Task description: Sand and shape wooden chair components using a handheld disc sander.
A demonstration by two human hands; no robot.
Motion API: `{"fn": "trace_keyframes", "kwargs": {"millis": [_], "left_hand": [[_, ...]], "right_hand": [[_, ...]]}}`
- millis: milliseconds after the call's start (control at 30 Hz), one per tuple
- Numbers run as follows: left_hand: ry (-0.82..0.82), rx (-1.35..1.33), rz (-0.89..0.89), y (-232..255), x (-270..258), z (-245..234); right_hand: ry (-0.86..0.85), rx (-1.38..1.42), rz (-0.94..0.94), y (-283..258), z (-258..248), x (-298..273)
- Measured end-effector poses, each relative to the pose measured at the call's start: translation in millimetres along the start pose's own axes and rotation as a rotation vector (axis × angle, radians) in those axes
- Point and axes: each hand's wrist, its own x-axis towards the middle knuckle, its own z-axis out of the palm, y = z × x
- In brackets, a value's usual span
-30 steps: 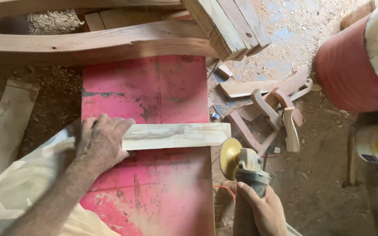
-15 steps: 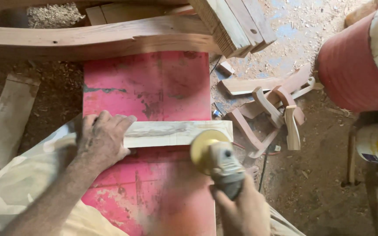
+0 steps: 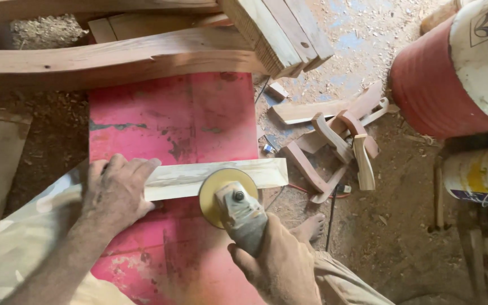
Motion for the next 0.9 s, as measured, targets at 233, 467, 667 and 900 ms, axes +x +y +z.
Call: {"fn": "trace_keyframes", "kwargs": {"millis": [233,467,667,900], "left_hand": [[-0.009,0.028,-0.019,-2.8,-3.1,-0.2],[-0.062,-0.017,-0.019,-2.1,-4.5,0.5],[-0.029,-0.009,-0.012,-0.2,-3.7,-0.7],[0.013,0.004,-0.014,-4.1,-6.3,5.6]], "right_hand": [[0.126,0.147,0.018,57.9,6.9,35.1],[0.190,0.440,0.060,56.6,8.0,34.0],[-0.007,-0.021,-0.124,-12.4,-3.6,2.7],[0.119,0.028,0.021,37.0,-3.7,32.3]]}}
